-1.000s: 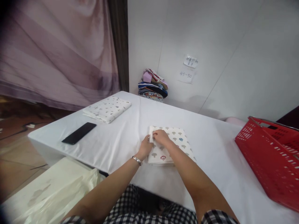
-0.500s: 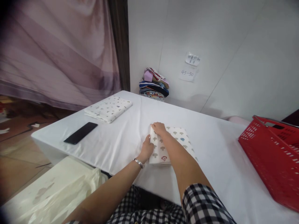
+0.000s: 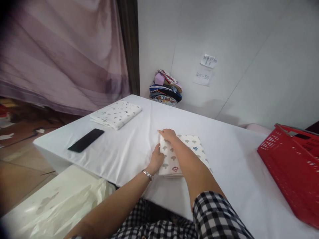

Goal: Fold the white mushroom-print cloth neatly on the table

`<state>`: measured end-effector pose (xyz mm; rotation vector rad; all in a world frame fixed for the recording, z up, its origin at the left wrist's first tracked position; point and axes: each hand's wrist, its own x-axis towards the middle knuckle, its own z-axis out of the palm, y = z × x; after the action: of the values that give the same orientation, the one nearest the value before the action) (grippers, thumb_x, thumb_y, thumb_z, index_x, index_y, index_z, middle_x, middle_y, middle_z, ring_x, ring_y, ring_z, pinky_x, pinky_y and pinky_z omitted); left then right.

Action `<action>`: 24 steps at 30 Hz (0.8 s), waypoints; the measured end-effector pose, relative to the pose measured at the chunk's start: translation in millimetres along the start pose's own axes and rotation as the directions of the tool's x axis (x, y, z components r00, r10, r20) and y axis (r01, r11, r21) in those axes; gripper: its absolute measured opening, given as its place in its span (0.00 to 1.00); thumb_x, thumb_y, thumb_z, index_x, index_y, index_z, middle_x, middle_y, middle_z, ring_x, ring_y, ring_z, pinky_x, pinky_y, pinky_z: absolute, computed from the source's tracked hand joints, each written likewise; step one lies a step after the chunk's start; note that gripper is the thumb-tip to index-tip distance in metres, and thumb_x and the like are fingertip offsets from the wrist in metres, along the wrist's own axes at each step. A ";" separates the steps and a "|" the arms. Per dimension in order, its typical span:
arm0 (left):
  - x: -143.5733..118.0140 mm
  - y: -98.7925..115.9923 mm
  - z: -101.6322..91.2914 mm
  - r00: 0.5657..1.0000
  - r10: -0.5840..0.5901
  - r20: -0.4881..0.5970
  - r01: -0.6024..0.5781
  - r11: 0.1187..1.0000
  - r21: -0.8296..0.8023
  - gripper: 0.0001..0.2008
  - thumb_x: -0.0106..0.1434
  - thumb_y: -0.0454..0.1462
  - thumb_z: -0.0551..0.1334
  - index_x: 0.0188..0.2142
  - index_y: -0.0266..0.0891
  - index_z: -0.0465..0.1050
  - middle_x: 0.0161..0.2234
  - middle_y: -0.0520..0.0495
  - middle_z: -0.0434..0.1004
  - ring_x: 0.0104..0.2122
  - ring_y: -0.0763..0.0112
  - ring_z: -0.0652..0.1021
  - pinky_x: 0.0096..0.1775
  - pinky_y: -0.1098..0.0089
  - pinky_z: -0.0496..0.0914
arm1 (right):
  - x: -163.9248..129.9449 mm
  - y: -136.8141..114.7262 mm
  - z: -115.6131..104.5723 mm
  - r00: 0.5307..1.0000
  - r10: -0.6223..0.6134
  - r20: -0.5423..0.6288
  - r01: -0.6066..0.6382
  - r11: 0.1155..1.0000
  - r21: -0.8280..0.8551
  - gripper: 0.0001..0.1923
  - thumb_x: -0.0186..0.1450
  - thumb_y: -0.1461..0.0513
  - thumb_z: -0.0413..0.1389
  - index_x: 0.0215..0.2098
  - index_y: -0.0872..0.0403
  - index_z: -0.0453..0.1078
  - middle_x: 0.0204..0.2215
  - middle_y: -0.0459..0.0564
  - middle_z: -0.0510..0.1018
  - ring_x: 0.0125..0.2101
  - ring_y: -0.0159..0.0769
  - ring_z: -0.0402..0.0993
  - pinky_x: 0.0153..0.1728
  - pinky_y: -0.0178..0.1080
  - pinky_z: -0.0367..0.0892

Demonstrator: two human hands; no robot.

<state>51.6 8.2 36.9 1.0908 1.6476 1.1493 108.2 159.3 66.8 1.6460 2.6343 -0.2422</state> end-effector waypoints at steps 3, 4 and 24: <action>-0.7 1.7 -0.5 1.000 -0.024 -0.004 0.024 1.000 -0.011 0.35 0.53 0.27 0.54 0.61 0.30 0.53 0.58 0.37 0.64 0.56 0.62 0.67 0.56 0.67 0.61 | -0.1 -3.7 0.2 1.000 0.002 -0.009 -0.002 1.000 -0.020 0.33 0.68 0.43 0.35 0.38 0.53 0.74 0.39 0.54 0.79 0.41 0.38 0.73 0.38 0.35 0.59; -0.8 2.5 -1.0 0.999 -0.043 -0.005 0.043 0.999 -0.020 0.34 0.53 0.27 0.54 0.61 0.30 0.53 0.58 0.37 0.64 0.56 0.62 0.67 0.56 0.67 0.61 | 0.0 -6.5 1.5 1.000 0.011 -0.016 -0.012 1.000 -0.028 0.33 0.68 0.43 0.35 0.38 0.54 0.75 0.39 0.55 0.79 0.41 0.40 0.73 0.39 0.36 0.59; -23.2 -4.7 -10.8 0.992 -0.087 -0.087 0.102 0.980 0.174 0.13 0.52 0.38 0.65 0.36 0.36 0.68 0.34 0.45 0.76 0.34 0.68 0.75 0.36 0.71 0.66 | -131.9 7.7 17.1 0.974 -0.174 -0.146 0.193 0.973 0.128 0.20 0.68 0.61 0.42 0.56 0.54 0.61 0.61 0.55 0.58 0.62 0.42 0.47 0.57 0.50 0.47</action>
<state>46.9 -17.3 38.4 1.0763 1.8728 1.0102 172.3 42.6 62.7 1.5038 2.9390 -0.3412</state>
